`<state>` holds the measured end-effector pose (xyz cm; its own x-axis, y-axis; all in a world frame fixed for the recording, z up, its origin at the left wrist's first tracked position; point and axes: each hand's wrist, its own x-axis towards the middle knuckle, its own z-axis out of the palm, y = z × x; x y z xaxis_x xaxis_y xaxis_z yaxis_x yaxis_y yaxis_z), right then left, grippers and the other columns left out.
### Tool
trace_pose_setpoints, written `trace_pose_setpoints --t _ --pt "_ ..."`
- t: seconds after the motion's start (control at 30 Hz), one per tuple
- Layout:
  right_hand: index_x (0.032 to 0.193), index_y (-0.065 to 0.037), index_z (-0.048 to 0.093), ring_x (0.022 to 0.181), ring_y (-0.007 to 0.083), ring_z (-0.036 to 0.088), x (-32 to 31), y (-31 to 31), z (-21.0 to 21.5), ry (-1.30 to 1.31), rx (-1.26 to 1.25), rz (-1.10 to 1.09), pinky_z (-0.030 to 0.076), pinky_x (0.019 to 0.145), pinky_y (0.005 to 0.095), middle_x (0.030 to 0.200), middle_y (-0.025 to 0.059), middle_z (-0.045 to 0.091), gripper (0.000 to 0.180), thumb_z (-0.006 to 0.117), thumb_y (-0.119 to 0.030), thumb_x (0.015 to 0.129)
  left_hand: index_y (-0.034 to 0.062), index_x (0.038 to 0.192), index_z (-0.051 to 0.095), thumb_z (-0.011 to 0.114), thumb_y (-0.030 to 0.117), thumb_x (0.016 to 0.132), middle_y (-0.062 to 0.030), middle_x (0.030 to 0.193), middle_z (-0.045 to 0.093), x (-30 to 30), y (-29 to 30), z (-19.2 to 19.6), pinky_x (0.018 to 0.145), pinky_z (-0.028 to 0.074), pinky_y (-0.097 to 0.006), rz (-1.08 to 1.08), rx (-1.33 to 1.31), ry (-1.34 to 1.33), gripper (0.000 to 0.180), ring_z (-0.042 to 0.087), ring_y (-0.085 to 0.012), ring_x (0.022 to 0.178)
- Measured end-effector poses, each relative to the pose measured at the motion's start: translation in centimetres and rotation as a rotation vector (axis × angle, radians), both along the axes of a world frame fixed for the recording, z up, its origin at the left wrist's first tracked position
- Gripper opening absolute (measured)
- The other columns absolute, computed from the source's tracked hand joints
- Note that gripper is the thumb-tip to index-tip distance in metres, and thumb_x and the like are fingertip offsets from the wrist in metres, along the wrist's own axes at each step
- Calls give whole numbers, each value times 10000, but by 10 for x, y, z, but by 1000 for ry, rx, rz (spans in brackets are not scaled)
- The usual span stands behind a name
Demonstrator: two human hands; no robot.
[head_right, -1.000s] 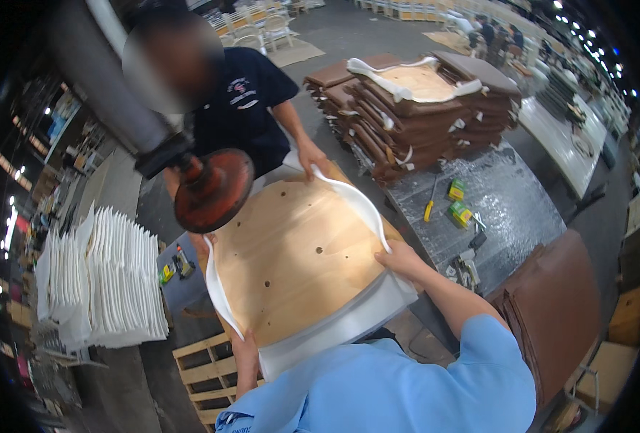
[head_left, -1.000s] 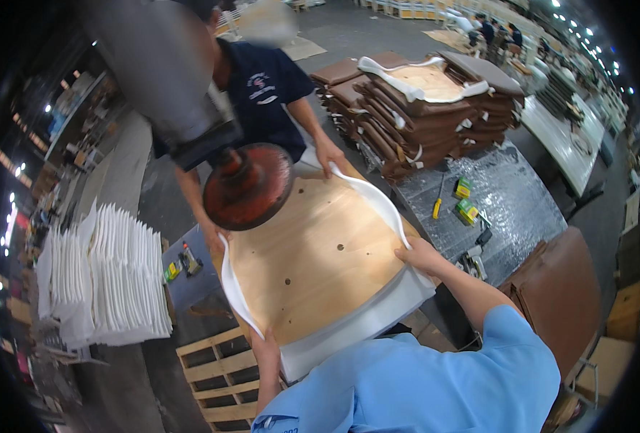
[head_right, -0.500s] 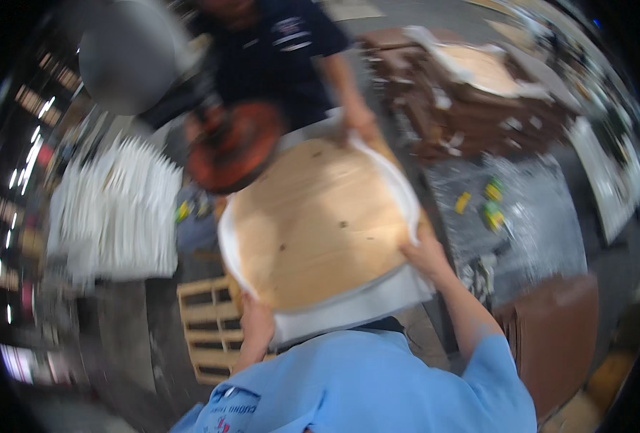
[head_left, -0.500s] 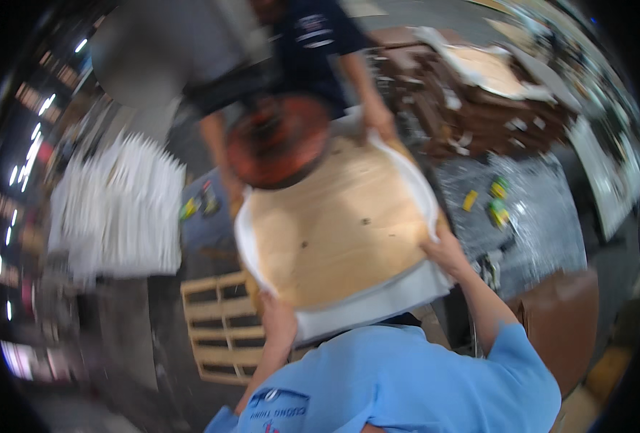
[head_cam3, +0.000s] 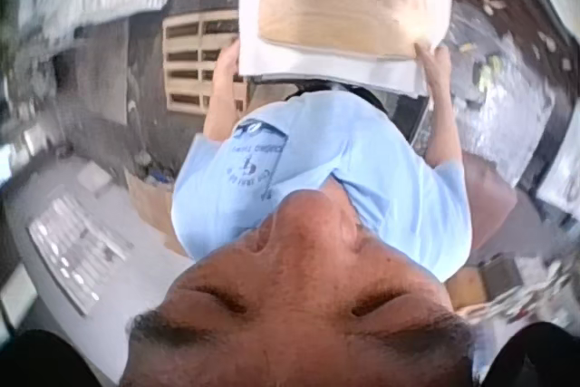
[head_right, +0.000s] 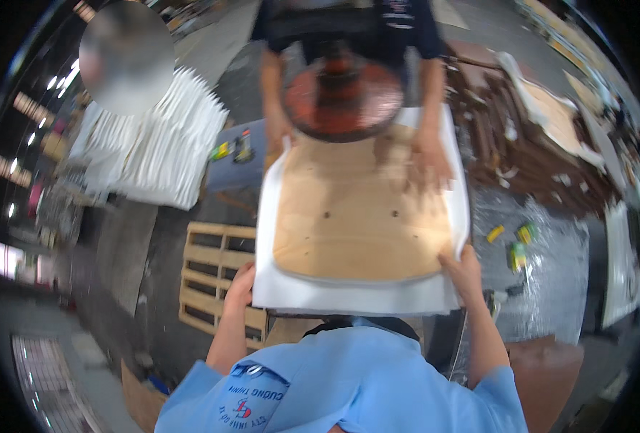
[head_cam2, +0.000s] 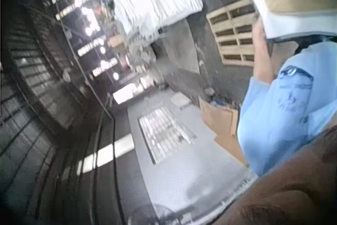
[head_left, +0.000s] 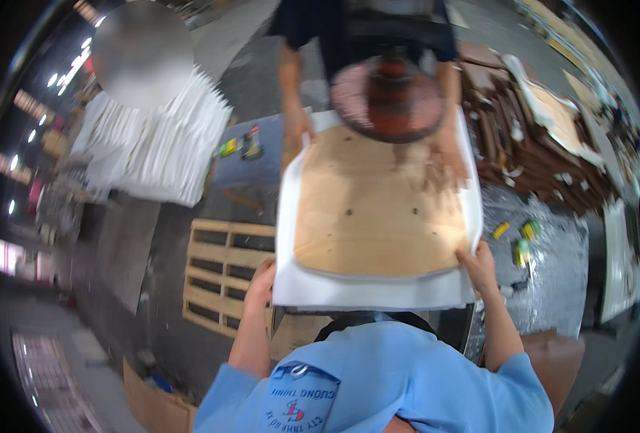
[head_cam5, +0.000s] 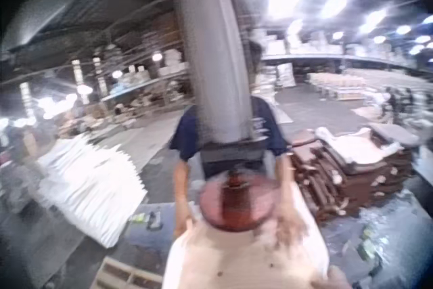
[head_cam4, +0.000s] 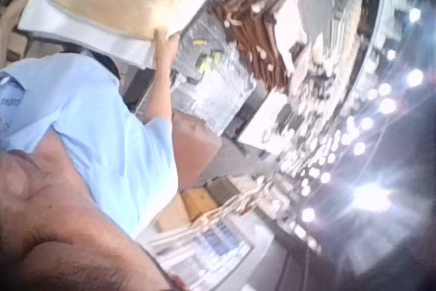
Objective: The person places a white foam pad onto a wooden chair seat base, then uses a pneumatic staple gun to attach the foam around the edges while a coworker assists by holding the material. The person repeats this process on a second seat.
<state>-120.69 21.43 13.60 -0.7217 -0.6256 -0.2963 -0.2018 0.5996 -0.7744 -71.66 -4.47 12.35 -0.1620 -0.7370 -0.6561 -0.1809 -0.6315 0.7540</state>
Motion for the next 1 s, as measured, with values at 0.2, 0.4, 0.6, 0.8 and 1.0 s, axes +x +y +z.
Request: trace_pose_setpoints --t 0.2,0.4,0.6,0.8,1.0 --pt "1283 -24 644 1013 191 728 -17 68 0 -963 -549 -417 598 849 361 1090 102 749 425 496 -395 1137 9 1345 630 593 174 1051 -162 1269 720 28 67 -11 964 617 -477 325 284 544 339 714 -304 1129" --pt "1345 -45 607 1103 360 718 93 108 -31 -1177 -145 -374 606 903 545 1287 149 700 372 691 -150 998 38 1403 568 499 305 1111 -158 1280 695 -27 145 -16 1028 590 -541 382 459 504 402 676 -334 1181" --pt "1292 -37 634 1017 299 736 138 45 -24 -1195 -399 -535 611 864 505 1158 158 741 290 577 -183 1049 52 1424 537 481 352 1110 -161 1286 683 -67 132 10 1005 600 -545 286 474 339 437 706 -346 1118" --pt "1259 -53 653 905 278 743 136 39 -20 -1031 -373 -506 604 839 504 1041 141 758 263 541 -179 1057 68 1410 565 528 195 1074 -153 1334 685 -52 129 16 1050 581 -537 218 326 666 361 705 -327 1163" --pt "1321 -51 614 913 307 742 153 36 -6 -1172 -286 -435 607 803 505 1072 168 740 320 533 -236 1073 39 1362 605 544 50 1049 -155 1350 697 -31 142 -11 1109 547 -548 206 232 725 320 715 -316 1190"
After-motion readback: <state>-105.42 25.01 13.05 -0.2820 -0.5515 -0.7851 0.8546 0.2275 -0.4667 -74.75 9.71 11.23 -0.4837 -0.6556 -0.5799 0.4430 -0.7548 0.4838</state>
